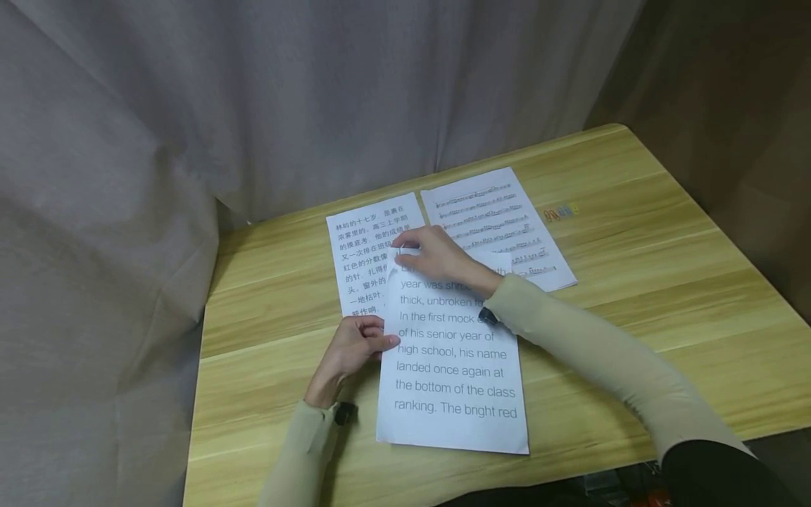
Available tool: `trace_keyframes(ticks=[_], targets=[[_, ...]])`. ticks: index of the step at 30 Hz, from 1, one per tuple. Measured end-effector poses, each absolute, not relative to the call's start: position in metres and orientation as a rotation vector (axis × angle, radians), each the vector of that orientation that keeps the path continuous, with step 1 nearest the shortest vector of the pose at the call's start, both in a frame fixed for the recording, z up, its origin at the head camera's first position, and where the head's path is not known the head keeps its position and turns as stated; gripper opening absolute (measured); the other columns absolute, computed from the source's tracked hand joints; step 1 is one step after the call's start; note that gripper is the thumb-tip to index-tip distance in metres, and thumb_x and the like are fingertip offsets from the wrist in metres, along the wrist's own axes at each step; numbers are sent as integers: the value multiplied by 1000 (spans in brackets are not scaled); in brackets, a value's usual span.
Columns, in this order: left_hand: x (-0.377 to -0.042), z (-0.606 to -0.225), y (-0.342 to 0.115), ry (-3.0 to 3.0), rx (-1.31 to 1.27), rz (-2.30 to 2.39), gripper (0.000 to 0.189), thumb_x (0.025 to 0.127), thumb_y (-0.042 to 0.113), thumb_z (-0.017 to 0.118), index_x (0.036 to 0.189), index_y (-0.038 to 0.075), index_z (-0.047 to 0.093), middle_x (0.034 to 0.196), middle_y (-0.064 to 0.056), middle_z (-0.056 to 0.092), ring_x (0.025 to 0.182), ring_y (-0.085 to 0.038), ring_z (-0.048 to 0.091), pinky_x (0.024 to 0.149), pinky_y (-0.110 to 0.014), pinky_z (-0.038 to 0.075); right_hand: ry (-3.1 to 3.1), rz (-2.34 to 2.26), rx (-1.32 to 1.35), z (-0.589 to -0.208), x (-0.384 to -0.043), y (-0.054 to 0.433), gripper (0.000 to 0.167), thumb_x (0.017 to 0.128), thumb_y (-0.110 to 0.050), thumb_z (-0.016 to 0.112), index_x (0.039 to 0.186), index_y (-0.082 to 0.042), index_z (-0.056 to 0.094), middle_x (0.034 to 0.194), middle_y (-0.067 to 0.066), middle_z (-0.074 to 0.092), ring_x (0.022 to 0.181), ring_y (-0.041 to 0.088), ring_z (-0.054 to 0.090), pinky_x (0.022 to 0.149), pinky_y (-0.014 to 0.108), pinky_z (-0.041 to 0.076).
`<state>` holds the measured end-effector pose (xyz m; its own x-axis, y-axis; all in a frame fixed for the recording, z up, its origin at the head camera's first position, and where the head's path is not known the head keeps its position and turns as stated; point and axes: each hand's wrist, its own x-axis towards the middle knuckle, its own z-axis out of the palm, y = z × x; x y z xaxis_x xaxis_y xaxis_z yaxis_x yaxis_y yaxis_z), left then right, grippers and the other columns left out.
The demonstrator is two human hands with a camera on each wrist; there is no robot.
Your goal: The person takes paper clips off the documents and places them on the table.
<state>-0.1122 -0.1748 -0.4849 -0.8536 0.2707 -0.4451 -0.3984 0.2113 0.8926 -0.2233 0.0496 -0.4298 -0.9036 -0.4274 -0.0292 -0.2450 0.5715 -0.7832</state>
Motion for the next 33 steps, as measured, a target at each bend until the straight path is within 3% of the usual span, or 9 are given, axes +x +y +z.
trace_keyframes(ticks=[6,18,22,28,33], targets=[[-112,-485,-174,1990,-120,1675,16,92,-5,81,104,-8,71,72,7,75,67,-6,69,63,-22,56,2575,-1244,-532,-428,-222,49,28,104,-14,72,129,-5,77,132,18,79,100,28,76,100,44,61],[-111,-485,-174,2022,-112,1643,19,91,-2,83,106,-8,72,72,6,75,66,-6,67,62,-22,55,2555,-1240,-473,-428,-223,50,32,103,-15,73,134,-6,76,141,18,75,120,32,73,114,49,55],[-111,-485,-174,2027,-118,1633,19,91,-2,83,106,-8,72,72,6,74,67,-6,67,63,-22,55,2546,-1244,-454,-431,-224,52,31,104,-16,72,134,-7,76,137,16,76,116,30,73,111,48,56],[-110,-485,-174,2020,-130,1620,19,91,-2,83,105,-7,73,71,6,72,66,-7,66,63,-22,55,2550,-1286,-471,-432,-227,57,29,103,-14,70,130,-8,78,107,11,81,93,25,72,89,38,57],[-110,-485,-174,2014,-123,1625,18,90,-3,83,105,-7,73,70,7,71,66,-7,66,63,-22,56,2565,-1293,-487,-430,-228,58,30,103,-13,69,131,-7,78,105,11,81,93,25,72,89,37,57]])
